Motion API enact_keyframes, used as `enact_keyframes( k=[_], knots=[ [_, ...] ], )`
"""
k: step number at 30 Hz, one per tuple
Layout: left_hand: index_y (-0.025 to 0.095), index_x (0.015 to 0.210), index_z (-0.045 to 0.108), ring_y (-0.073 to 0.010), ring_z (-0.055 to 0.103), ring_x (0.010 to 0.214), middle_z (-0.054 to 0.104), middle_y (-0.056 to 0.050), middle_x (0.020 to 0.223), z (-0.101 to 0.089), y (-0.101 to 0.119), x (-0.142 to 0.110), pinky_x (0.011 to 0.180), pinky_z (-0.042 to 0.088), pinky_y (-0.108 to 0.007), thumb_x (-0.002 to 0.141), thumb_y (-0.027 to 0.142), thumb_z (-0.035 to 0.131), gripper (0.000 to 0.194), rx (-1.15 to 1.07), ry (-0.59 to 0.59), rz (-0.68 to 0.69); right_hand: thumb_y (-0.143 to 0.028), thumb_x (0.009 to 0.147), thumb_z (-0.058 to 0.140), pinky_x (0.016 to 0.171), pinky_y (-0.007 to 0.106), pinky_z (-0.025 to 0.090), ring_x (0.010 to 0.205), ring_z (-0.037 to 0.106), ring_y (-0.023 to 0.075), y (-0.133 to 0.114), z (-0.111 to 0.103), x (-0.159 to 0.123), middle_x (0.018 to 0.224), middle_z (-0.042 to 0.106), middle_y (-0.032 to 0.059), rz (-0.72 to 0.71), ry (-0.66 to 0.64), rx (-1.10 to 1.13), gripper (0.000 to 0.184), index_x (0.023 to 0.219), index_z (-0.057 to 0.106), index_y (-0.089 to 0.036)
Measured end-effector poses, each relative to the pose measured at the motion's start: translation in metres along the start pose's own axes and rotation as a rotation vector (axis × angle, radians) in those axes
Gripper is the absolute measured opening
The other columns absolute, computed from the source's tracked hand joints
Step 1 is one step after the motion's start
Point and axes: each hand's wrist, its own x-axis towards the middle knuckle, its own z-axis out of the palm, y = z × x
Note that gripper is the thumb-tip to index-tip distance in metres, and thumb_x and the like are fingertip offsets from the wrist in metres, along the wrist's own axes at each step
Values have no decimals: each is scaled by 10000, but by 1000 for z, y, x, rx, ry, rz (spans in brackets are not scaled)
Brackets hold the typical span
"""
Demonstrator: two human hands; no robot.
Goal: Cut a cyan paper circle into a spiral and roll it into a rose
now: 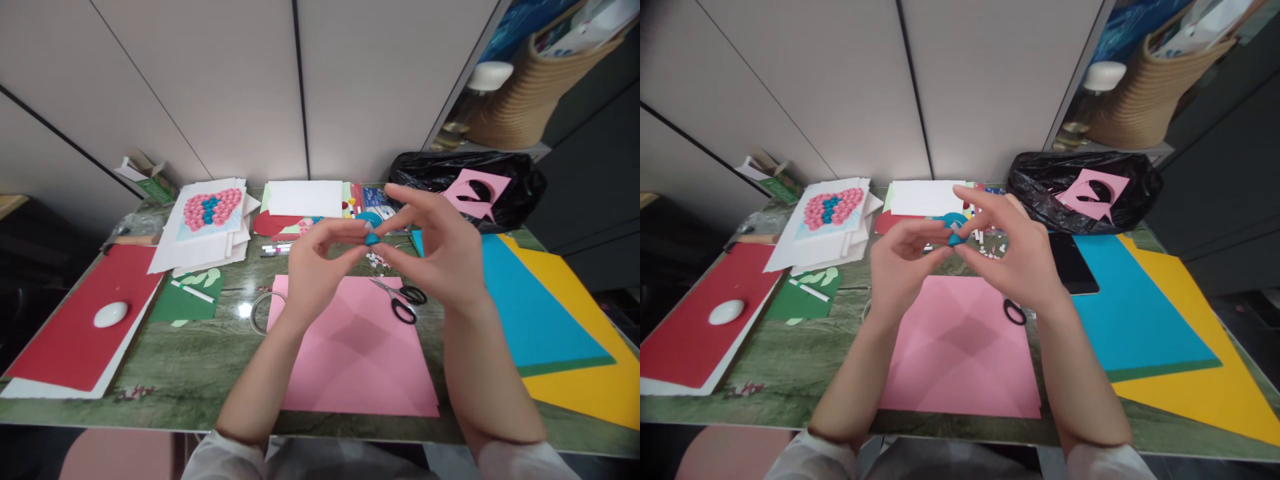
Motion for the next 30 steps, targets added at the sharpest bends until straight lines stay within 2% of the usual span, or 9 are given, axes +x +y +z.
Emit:
enact_keyframes(
  k=[4, 7, 10, 15, 19, 22, 27, 30],
  knots=[
    [211, 939, 653, -137, 693, 839, 710, -7, 916, -1, -1, 1, 792, 589, -283, 710, 81, 694, 266, -39, -7, -14, -238, 782, 639, 784, 440, 546, 860, 643, 213, 1, 2, 0, 879, 660, -11, -13, 3, -3, 561, 1301, 446, -335],
    [225, 958, 643, -134, 690, 837, 705, 2, 912, -2, -1, 1, 792, 582, -285, 718, 57, 666, 295, 13, -7, -7, -217, 792, 621, 831, 432, 519, 911, 628, 217, -2, 1, 1, 889, 667, -9, -3, -27, -40, 566, 1315, 433, -324],
    [231, 973, 633, -132, 686, 824, 697, 5, 918, -1, 0, -1, 795, 571, -292, 721, 34, 628, 321, 190, 25, 35, -174, 806, 581, 823, 410, 492, 939, 594, 216, -8, 1, 2, 924, 681, -3, -25, -79, -186, 561, 1329, 427, -307],
    [238, 1007, 617, -117, 682, 813, 710, 26, 924, 1, 2, -3, 796, 541, -272, 700, -10, 590, 396, 539, 56, 163, -146, 829, 524, 796, 407, 441, 875, 551, 212, -13, 5, 0, 925, 682, 9, -121, -119, -420, 506, 1313, 455, -275],
    [242, 1024, 602, -121, 682, 829, 721, 40, 906, 2, 4, -4, 807, 526, -275, 703, -10, 593, 409, 692, 74, 245, -144, 839, 511, 778, 395, 418, 851, 535, 209, -12, 6, 0, 880, 686, 8, -169, -146, -512, 479, 1302, 467, -260],
    [237, 1028, 597, -117, 679, 819, 716, 36, 909, 1, 5, -3, 799, 526, -266, 710, -12, 592, 404, 648, 66, 251, -147, 855, 506, 778, 385, 421, 833, 537, 200, -10, 4, 1, 857, 687, 3, -187, -147, -517, 458, 1297, 475, -263],
    [250, 1080, 593, -134, 672, 845, 686, 0, 972, 0, 4, -3, 848, 533, -302, 725, 22, 625, 423, 349, 27, 178, -156, 834, 558, 741, 376, 471, 808, 553, 193, -10, -1, 1, 853, 691, -17, -204, -46, -370, 499, 1298, 466, -313],
    [262, 1069, 606, -145, 672, 857, 682, -4, 965, 0, 3, -3, 871, 535, -328, 731, 46, 651, 403, 226, 29, 154, -151, 812, 592, 741, 382, 506, 800, 571, 185, -10, -3, 1, 846, 683, -28, -164, -7, -259, 545, 1304, 449, -337]
  ],
)
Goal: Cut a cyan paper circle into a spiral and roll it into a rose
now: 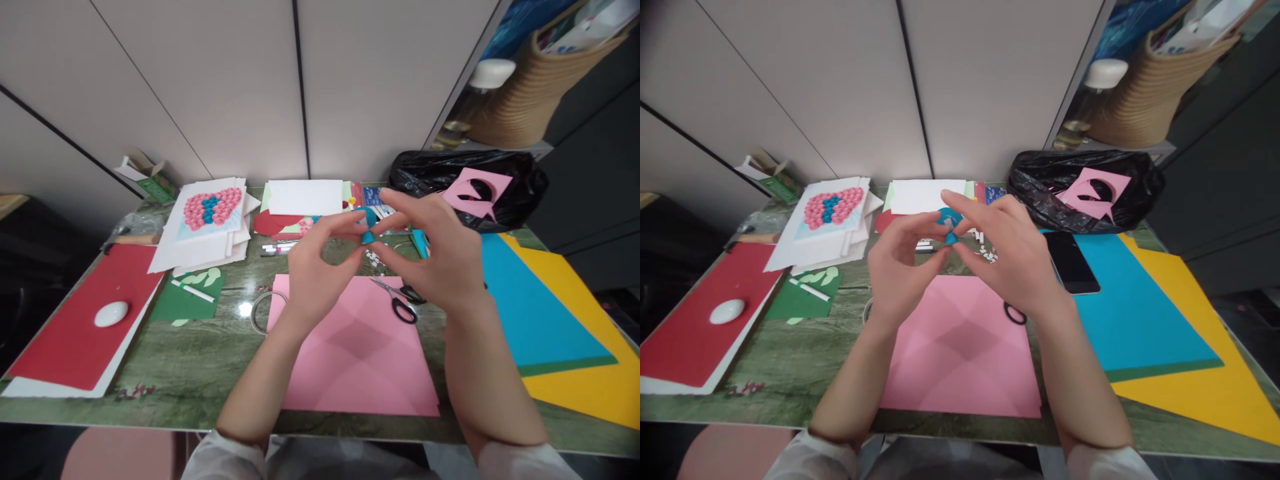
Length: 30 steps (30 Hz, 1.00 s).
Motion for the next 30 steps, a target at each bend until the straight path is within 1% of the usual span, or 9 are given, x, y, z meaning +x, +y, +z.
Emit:
enact_keyframes(
  k=[6, 10, 12, 14, 16, 19, 23, 25, 30],
  knots=[
    [247, 1030, 619, -139, 682, 847, 688, 0, 928, 1, 0, 1, 830, 560, -306, 724, 57, 681, 366, -200, 7, -31, -268, 828, 595, 718, 423, 543, 816, 635, 204, 6, 7, -3, 889, 654, -8, 123, 42, 192, 510, 1299, 424, -363],
    [240, 1018, 621, -136, 687, 845, 694, 5, 916, 1, -1, 1, 832, 557, -303, 721, 42, 678, 362, -247, 27, -28, -266, 811, 609, 725, 400, 546, 820, 639, 195, 9, 13, -4, 888, 653, -12, 146, 67, 260, 530, 1299, 418, -348],
    [232, 1017, 616, -137, 688, 842, 695, 1, 912, 2, -2, 0, 842, 553, -313, 727, 44, 668, 349, -208, 44, -23, -231, 803, 608, 756, 399, 539, 823, 637, 188, 8, 13, -4, 878, 656, -21, 139, 76, 284, 532, 1294, 435, -337],
    [228, 1022, 611, -140, 687, 842, 694, -4, 915, 3, -3, 0, 844, 551, -319, 733, 50, 658, 343, -138, 61, -12, -188, 796, 600, 801, 411, 523, 846, 631, 190, 5, 12, -3, 878, 666, -25, 132, 67, 257, 533, 1290, 454, -326],
    [233, 1036, 607, -142, 684, 848, 693, -7, 928, 3, -4, -1, 840, 550, -317, 736, 56, 650, 350, -38, 77, 13, -157, 796, 580, 818, 423, 508, 870, 619, 202, 2, 10, -2, 901, 680, -19, 104, 40, 161, 542, 1298, 455, -320],
    [245, 1056, 605, -143, 681, 858, 701, 1, 937, 3, -4, -1, 840, 542, -309, 741, 56, 634, 368, 152, 82, 82, -134, 804, 545, 794, 423, 494, 869, 596, 216, 0, 9, -1, 947, 692, -3, 23, -13, -13, 552, 1315, 445, -315],
    [249, 1050, 614, -145, 680, 876, 715, 13, 941, 3, -3, -2, 865, 525, -313, 759, 55, 610, 350, 347, 89, 195, -129, 809, 529, 764, 420, 477, 827, 573, 219, 2, 11, -1, 920, 698, -5, -57, -25, -122, 545, 1314, 457, -318],
    [256, 1066, 607, -147, 677, 892, 711, 14, 954, 3, -2, -2, 869, 528, -319, 769, 65, 604, 353, 318, 76, 181, -137, 808, 534, 749, 410, 478, 820, 567, 216, 3, 10, -1, 914, 699, -11, -67, -14, -124, 550, 1316, 453, -330],
    [262, 1091, 586, -145, 678, 878, 687, 1, 990, 1, -1, -2, 860, 549, -326, 754, 61, 631, 396, 16, 31, 23, -155, 798, 567, 782, 406, 492, 823, 580, 202, 3, 4, -2, 879, 695, -28, 4, 0, -20, 555, 1303, 449, -353]
  ],
)
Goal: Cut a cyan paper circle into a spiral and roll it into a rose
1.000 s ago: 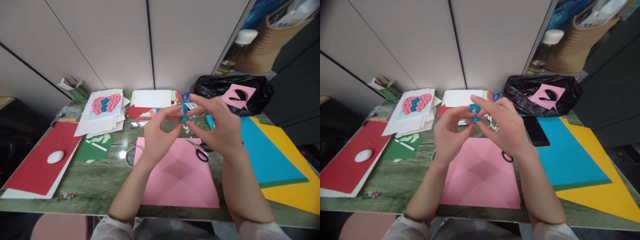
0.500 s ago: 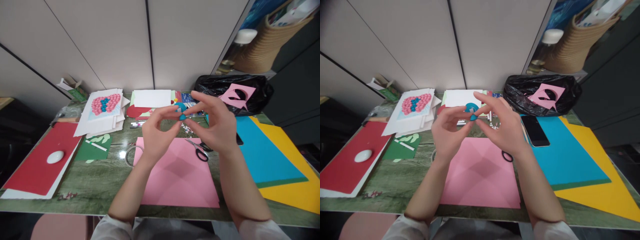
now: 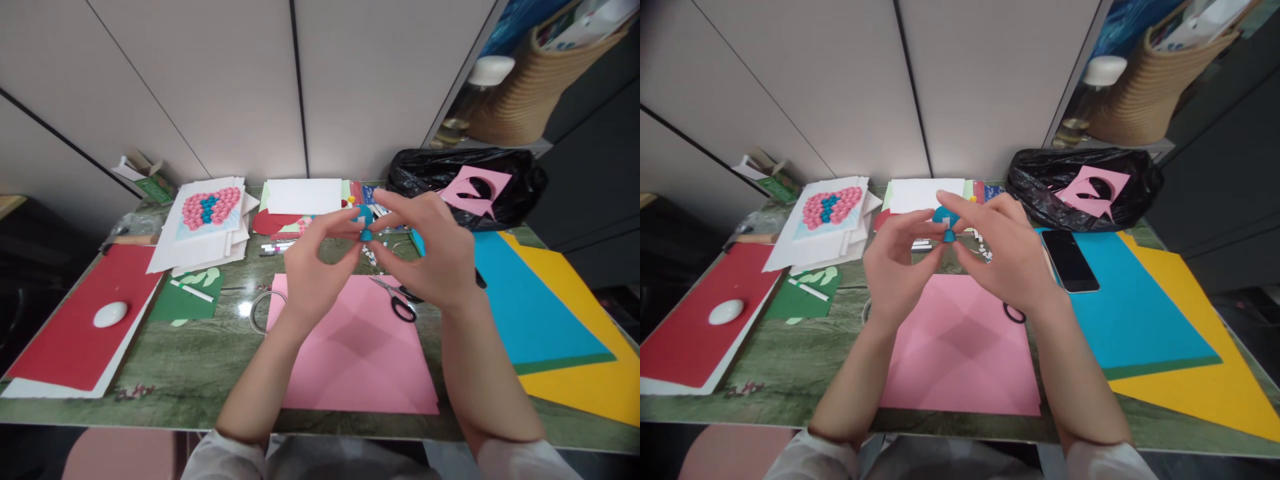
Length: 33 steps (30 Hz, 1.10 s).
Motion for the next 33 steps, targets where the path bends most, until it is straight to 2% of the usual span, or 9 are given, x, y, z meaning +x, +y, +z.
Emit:
enact_keyframes(
  k=[6, 11, 16, 22, 25, 27, 30, 33],
  knots=[
    [263, 1067, 587, -143, 687, 850, 700, 16, 910, 0, 1, 3, 860, 549, -328, 735, 49, 657, 401, -177, -30, -69, -119, 763, 625, 878, 447, 475, 829, 609, 194, 1, 1, 0, 888, 688, -48, 52, 48, 192, 611, 1294, 455, -368],
    [252, 1057, 586, -158, 691, 870, 704, 7, 896, 1, -3, 3, 862, 547, -337, 735, 85, 670, 372, -152, 3, -76, -125, 774, 622, 857, 429, 488, 849, 597, 196, -1, 2, 0, 891, 703, -40, 63, 47, 152, 593, 1299, 455, -346],
    [256, 1073, 587, -153, 690, 853, 702, 1, 923, 1, -5, 1, 857, 541, -332, 744, 74, 647, 381, -23, 21, -39, -106, 789, 578, 775, 401, 496, 861, 578, 206, -5, 2, 2, 938, 707, -20, -3, 0, 3, 580, 1312, 445, -319],
    [260, 1086, 593, -141, 685, 867, 701, 10, 1002, 0, -4, 1, 851, 530, -306, 752, 35, 602, 403, 248, 30, 147, -147, 812, 548, 768, 435, 464, 834, 574, 224, 0, 6, 1, 887, 691, -4, -72, 7, -134, 536, 1304, 461, -338],
    [268, 1098, 582, -151, 679, 890, 703, 13, 992, -1, -4, 0, 870, 524, -324, 757, 41, 599, 410, 293, 36, 174, -148, 824, 530, 768, 434, 452, 825, 571, 217, 1, 8, 0, 860, 680, -3, -94, -2, -137, 500, 1284, 481, -338],
    [268, 1106, 577, -156, 672, 913, 691, 4, 1019, 0, -3, 0, 874, 526, -332, 767, 44, 589, 407, 241, 29, 139, -145, 827, 527, 750, 420, 455, 816, 566, 210, 2, 9, 0, 856, 678, -6, -100, 10, -127, 492, 1279, 484, -333],
    [260, 1125, 575, -159, 662, 930, 666, -17, 1045, 0, -1, 1, 876, 533, -332, 764, 48, 601, 420, 76, 2, 16, -145, 820, 543, 706, 393, 466, 789, 558, 203, 2, 9, 0, 858, 681, -12, -103, 47, -122, 496, 1273, 485, -340],
    [248, 1122, 576, -150, 665, 905, 667, -16, 978, -1, 0, 3, 878, 537, -314, 732, 58, 649, 440, -121, -33, -113, -142, 812, 564, 688, 380, 472, 761, 552, 197, 3, 8, 1, 834, 684, -15, -118, 80, -134, 481, 1247, 503, -339]
  ],
)
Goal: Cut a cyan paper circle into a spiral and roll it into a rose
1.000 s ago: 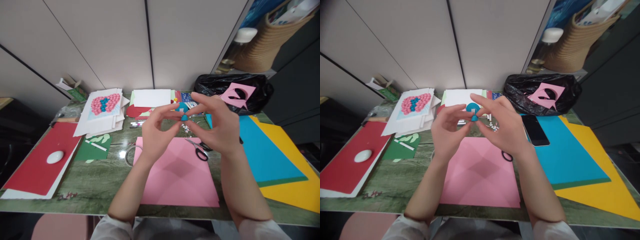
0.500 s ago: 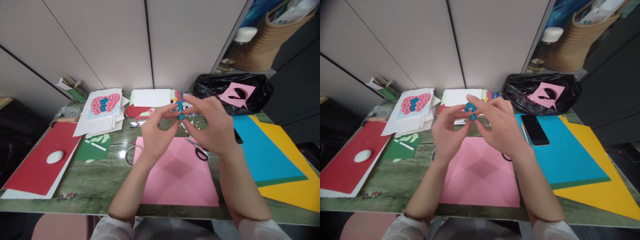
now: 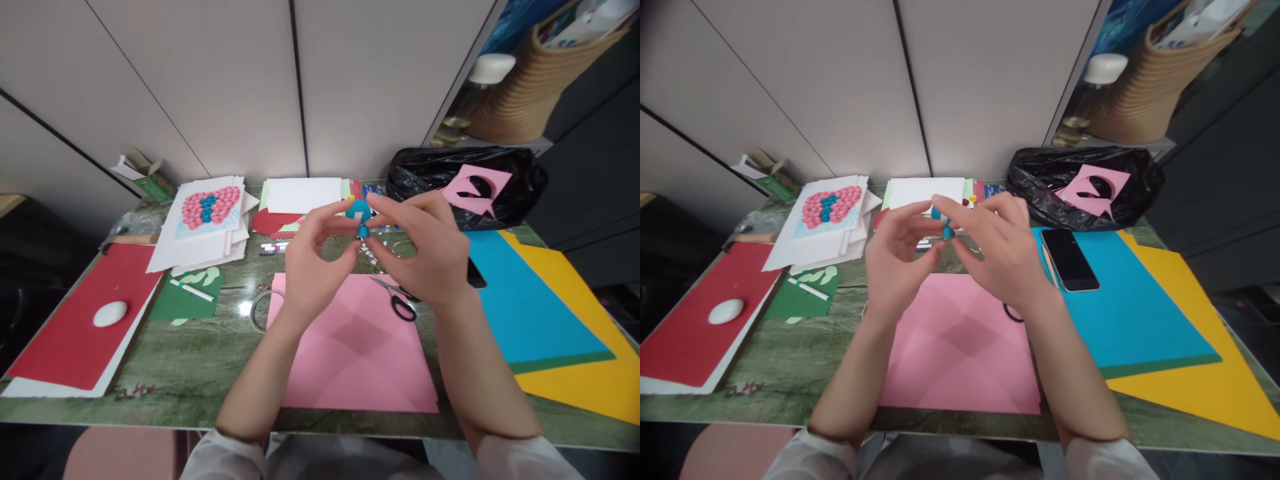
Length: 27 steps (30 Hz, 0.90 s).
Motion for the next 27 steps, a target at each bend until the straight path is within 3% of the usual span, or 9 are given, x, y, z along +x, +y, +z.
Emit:
enact_keyframes(
  k=[11, 27],
  knots=[
    [247, 1011, 624, -164, 680, 893, 716, -3, 887, -4, -8, 5, 804, 556, -293, 704, 209, 739, 331, -335, -85, -296, -147, 795, 616, 649, 321, 469, 741, 534, 174, 2, -2, 0, 688, 646, -27, -94, 48, -75, 414, 1177, 540, -286],
    [263, 1047, 609, -125, 640, 763, 682, 28, 784, -4, -6, 7, 727, 513, -272, 666, 193, 761, 416, -355, -104, -376, -90, 777, 610, 705, 339, 484, 840, 580, 177, -1, -2, 1, 773, 689, -41, -108, 40, -35, 526, 1232, 497, -329]
  ],
)
